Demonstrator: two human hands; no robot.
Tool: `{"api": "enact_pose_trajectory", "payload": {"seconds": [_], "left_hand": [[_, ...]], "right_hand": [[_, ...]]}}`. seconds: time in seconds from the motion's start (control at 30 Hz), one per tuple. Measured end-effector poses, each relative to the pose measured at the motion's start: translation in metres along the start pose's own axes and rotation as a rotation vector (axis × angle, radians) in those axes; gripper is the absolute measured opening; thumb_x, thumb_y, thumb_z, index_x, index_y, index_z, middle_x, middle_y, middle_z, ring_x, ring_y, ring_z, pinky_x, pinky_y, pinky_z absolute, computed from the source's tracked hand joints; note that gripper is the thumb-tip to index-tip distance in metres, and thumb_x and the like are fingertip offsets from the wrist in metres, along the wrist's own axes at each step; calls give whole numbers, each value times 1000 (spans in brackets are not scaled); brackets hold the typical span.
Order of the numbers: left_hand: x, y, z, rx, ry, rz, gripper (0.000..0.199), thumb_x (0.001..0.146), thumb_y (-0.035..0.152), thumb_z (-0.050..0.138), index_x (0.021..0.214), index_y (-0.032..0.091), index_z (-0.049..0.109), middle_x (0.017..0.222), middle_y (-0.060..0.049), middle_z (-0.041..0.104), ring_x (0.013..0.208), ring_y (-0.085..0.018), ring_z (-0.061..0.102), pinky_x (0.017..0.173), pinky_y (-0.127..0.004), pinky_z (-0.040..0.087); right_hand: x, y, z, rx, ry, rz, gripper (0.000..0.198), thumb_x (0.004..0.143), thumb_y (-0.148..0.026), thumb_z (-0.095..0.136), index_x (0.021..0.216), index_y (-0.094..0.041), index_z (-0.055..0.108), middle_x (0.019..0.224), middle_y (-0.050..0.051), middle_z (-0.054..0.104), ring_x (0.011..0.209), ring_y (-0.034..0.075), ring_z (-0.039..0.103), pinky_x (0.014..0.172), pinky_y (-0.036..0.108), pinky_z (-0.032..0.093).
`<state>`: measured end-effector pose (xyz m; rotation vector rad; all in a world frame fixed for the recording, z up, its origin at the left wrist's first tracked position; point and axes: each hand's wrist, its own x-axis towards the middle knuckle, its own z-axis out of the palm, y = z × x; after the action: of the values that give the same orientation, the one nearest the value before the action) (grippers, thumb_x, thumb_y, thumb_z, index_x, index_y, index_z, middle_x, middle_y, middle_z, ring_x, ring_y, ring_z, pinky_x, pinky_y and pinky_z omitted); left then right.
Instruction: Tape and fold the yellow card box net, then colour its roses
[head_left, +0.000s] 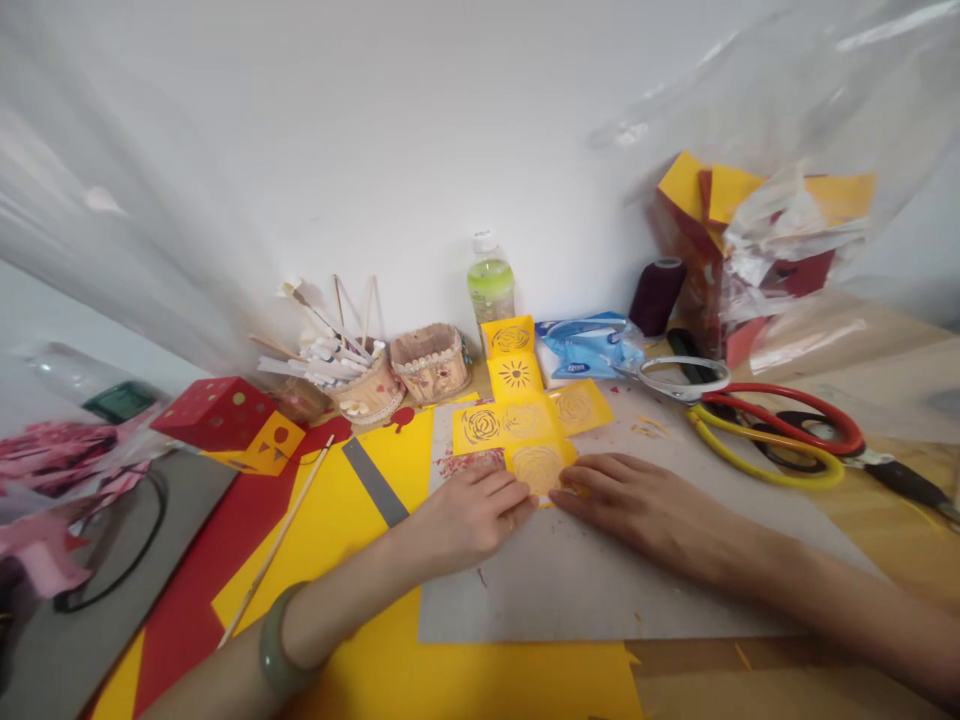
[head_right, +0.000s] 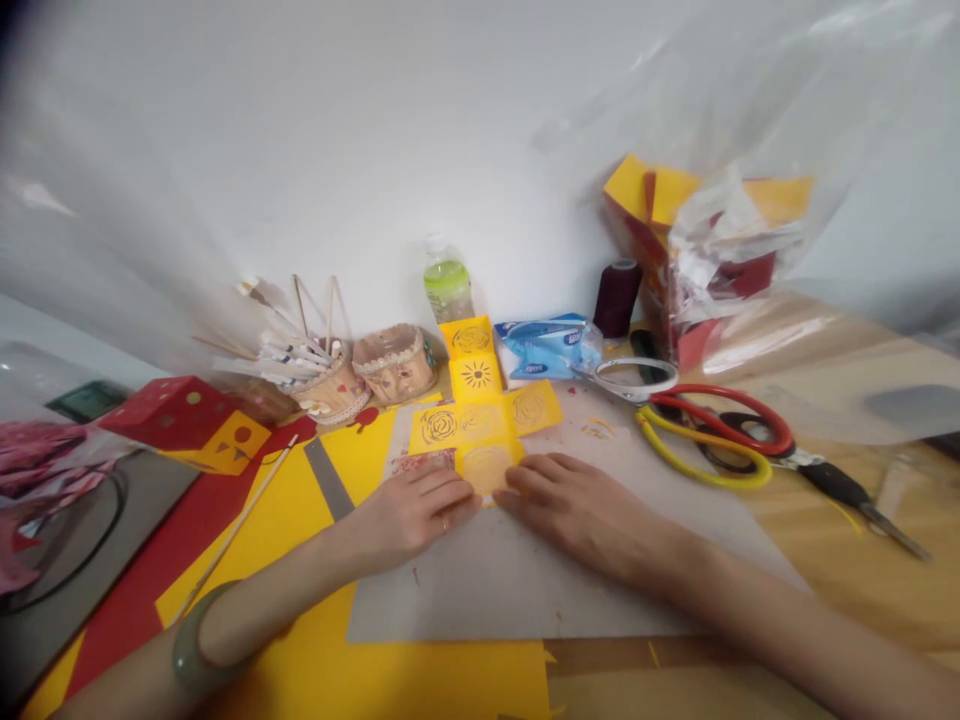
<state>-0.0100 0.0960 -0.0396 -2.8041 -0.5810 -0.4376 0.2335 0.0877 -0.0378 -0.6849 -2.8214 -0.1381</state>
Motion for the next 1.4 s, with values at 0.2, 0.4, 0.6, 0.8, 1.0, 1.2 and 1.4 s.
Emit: {"api": "enact_pose_trajectory", "payload": {"seconds": [0.2,0.4,0.6,0.8,1.0,1.2,1.4], "left_hand": [[0,-4,-1,-8,54,0,20,92,19,41,83,15,58,82,-2,63,84,-12,57,79,-29,45],[0,-4,1,-31,70,-20,20,92,19,41,83,16,58,81,-1,63,81,-12,57,69,-25,45],[-1,-4,1,-23,30,-13,20,92,19,40,86,16,58,82,-2,62,82,-12,57,71,-25,45],[-2,-5,0,-31,36,-14,19,92,19,41,85,16,58,82,-2,63,81,-12,58,75,-26,47],[-4,-4,0,-102,114,-69,18,91,19,43,87,14,60,83,-2,66,81,-11,61,76,-24,50],[-7,-4,0,-111,247,-32,13,87,16,50,87,12,62,86,-1,69,84,-11,63,80,-24,52],[-9,-5,1,-33,257,38,13,87,14,50,88,14,63,90,0,70,88,-13,63,80,-26,52]], "right_hand": [[-3,5,-15,53,10,0,36,95,-21,27,115,-13,56,103,11,61,96,22,51,82,40,44],[7,-1,-16,122,-69,39,34,94,-21,29,107,-14,59,91,9,61,82,20,50,73,37,44],[15,-3,-4,24,-66,8,31,90,-21,38,116,-16,54,86,7,59,75,20,48,66,36,41],[9,15,-22,105,-135,-50,35,94,-23,29,109,-16,60,90,8,61,81,21,52,72,39,42],[3,18,-32,194,-146,0,38,95,-23,27,109,-16,61,106,8,64,96,21,55,84,40,43],[-1,9,-24,62,-29,40,37,92,-13,27,106,-14,61,98,9,67,89,19,59,76,36,48],[15,-14,-10,-195,46,59,30,85,-9,35,108,-13,54,89,9,64,72,20,57,58,33,46]]}}
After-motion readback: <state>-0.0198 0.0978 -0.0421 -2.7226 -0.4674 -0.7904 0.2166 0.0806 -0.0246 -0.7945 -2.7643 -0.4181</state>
